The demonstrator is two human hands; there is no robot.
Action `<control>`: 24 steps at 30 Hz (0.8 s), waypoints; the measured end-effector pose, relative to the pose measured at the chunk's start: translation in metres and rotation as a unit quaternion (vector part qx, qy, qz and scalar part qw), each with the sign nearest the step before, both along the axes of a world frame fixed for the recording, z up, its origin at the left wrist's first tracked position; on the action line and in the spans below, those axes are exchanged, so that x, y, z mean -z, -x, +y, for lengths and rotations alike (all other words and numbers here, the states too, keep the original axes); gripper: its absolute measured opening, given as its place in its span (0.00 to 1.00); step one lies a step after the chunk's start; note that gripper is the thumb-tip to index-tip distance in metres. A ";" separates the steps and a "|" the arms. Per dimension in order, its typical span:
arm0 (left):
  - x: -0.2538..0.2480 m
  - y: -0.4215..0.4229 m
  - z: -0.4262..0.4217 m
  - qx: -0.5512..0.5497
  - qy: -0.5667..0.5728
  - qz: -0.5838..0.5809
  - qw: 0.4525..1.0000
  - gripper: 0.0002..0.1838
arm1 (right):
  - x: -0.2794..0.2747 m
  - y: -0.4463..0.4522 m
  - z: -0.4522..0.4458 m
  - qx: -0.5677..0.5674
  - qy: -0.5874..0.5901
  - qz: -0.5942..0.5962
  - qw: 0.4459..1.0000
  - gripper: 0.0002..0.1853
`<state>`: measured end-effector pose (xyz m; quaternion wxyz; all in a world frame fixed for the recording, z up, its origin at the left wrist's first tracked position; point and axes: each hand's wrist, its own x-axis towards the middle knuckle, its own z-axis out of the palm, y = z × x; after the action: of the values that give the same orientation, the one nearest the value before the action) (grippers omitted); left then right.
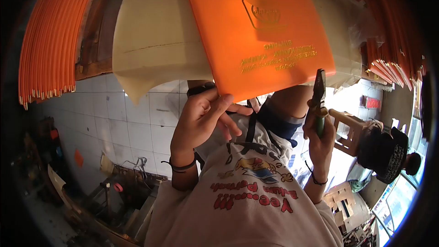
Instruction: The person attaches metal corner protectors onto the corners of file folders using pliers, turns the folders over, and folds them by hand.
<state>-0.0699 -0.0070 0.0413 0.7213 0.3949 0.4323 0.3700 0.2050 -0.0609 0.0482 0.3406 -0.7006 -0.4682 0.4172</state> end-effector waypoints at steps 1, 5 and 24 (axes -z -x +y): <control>0.002 -0.002 0.000 -0.001 -0.005 -0.006 1.000 0.22 | -0.001 -0.002 -0.007 -0.017 0.026 0.016 0.999 0.04; 0.017 -0.019 -0.004 0.000 -0.008 -0.056 0.998 0.21 | -0.012 0.010 -0.026 -0.072 0.083 0.010 0.994 0.04; 0.028 -0.029 -0.005 -0.015 -0.079 -0.067 0.995 0.18 | -0.017 0.030 -0.041 -0.095 0.112 0.075 0.986 0.06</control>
<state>-0.0406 -0.0121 0.0135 0.7096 0.4180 0.3588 0.4394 0.1748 -0.1021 0.0654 0.2529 -0.6538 -0.4559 0.5485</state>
